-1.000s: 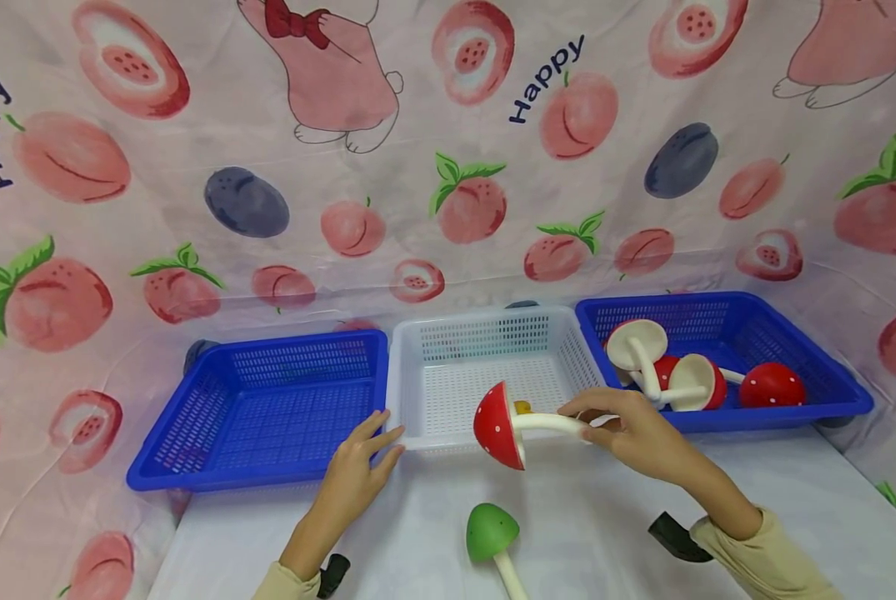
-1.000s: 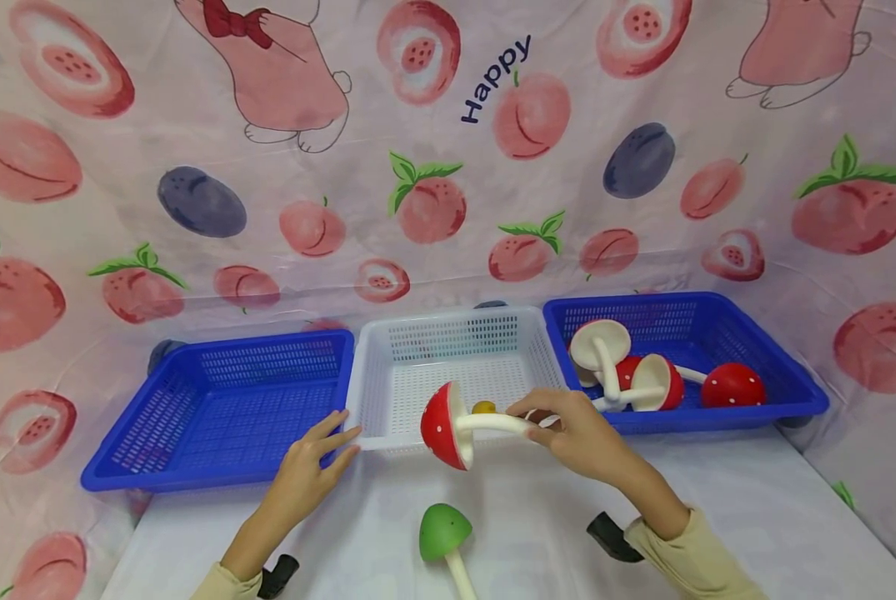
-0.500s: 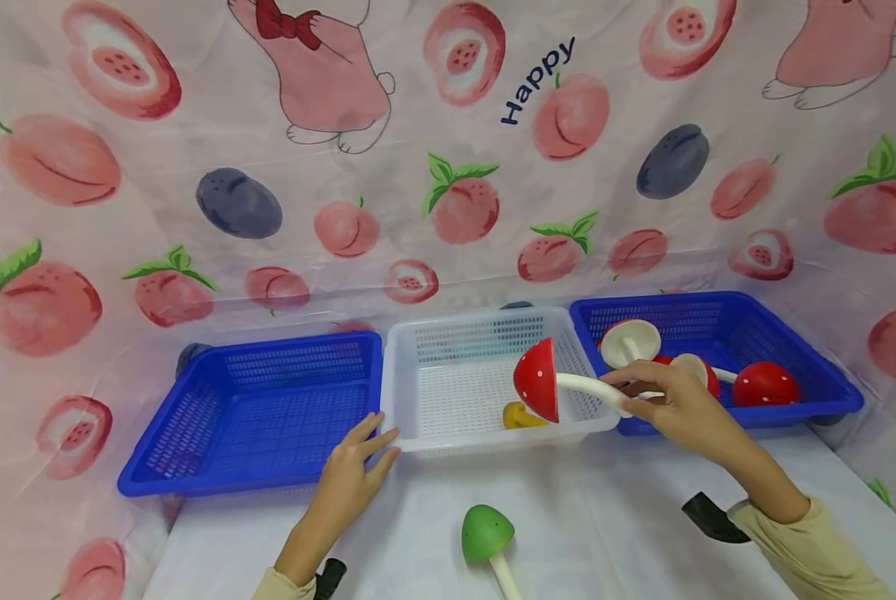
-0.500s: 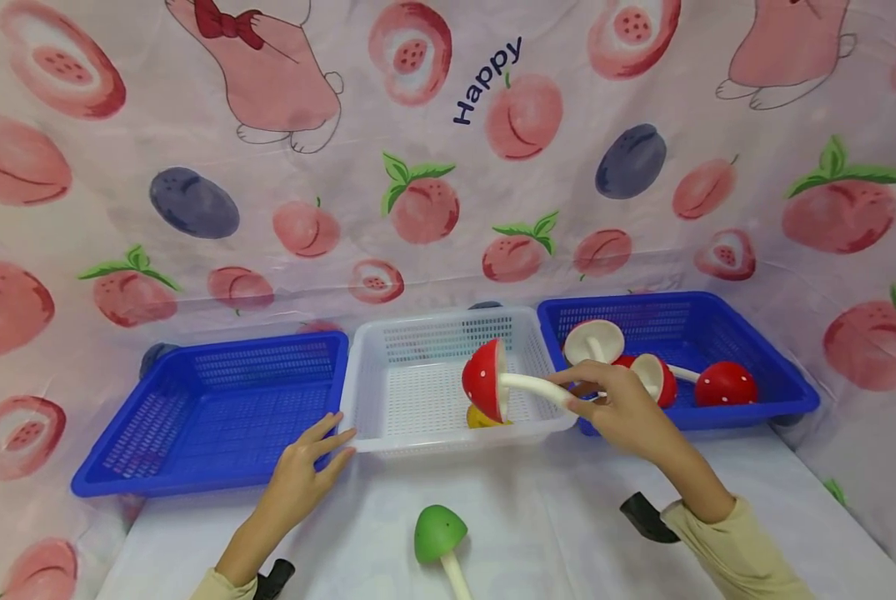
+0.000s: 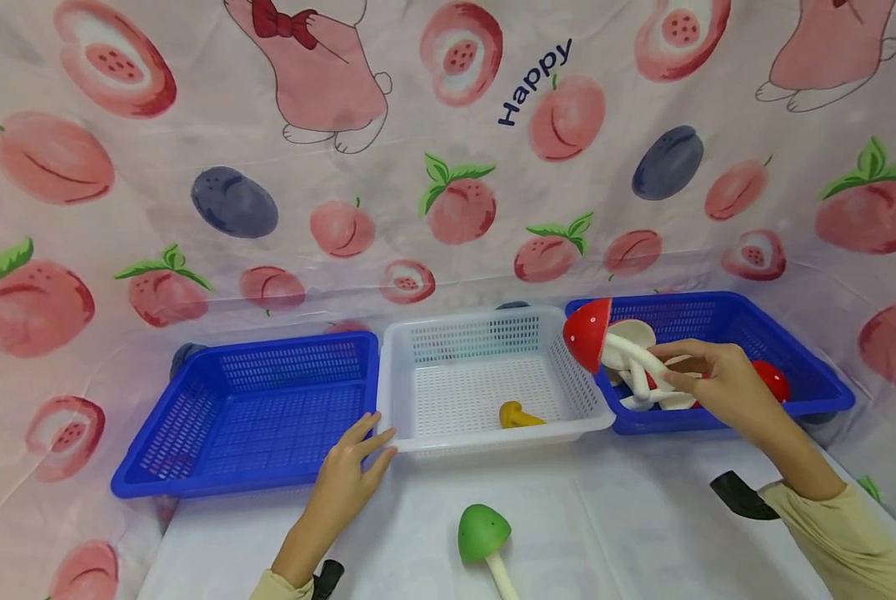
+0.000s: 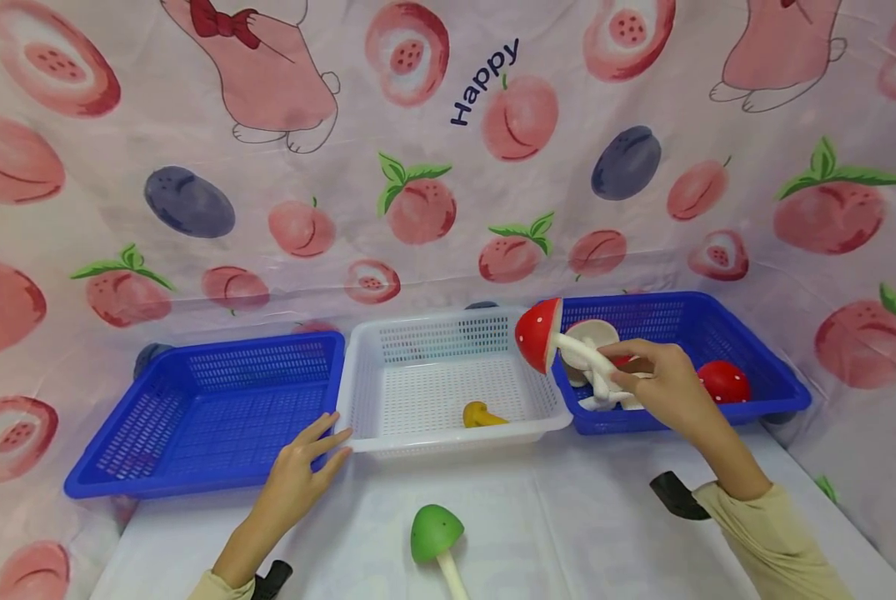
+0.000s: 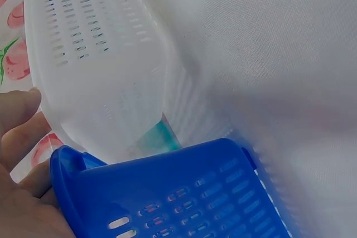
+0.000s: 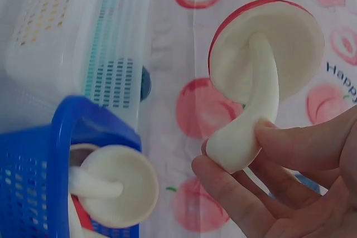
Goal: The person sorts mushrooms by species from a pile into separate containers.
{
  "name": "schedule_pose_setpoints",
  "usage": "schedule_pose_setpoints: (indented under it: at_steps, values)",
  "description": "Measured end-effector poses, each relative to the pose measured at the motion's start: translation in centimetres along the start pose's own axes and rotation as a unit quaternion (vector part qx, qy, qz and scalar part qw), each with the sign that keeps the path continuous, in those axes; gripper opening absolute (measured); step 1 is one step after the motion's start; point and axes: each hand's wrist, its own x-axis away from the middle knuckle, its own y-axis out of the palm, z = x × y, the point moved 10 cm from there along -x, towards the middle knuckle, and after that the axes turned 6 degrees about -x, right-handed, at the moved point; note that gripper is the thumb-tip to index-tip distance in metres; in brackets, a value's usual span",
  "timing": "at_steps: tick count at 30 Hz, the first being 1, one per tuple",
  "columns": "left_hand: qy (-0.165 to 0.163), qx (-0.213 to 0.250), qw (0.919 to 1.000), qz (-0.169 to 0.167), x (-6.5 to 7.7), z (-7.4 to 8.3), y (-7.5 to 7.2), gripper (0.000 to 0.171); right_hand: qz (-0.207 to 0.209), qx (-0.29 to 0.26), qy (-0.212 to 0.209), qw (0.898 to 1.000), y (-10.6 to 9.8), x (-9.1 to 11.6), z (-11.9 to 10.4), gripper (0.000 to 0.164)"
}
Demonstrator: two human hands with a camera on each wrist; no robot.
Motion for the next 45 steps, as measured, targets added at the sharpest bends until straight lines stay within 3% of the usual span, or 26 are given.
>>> schedule_pose_setpoints:
  at_steps: [9,27,40,45]
  values:
    - [-0.002,-0.006,1.0,0.001,0.0,-0.2,0.0,0.028,0.035,0.014,0.039,0.999,-2.4,-0.4,3.2,0.037]
    - [0.001,-0.006,1.0,0.004,0.1,-0.3,0.0,0.029,0.068,0.005,0.104,0.992,-5.4,-0.7,8.9,0.041]
    - [0.003,-0.006,0.9999,0.008,0.1,-0.4,0.1,0.029,0.106,-0.008,0.157,0.982,-6.1,-1.0,12.8,0.042]
    - [0.004,-0.007,0.9999,0.005,0.2,-0.4,0.2,0.029,0.125,0.019,0.162,0.979,-6.0,-1.0,14.5,0.04]
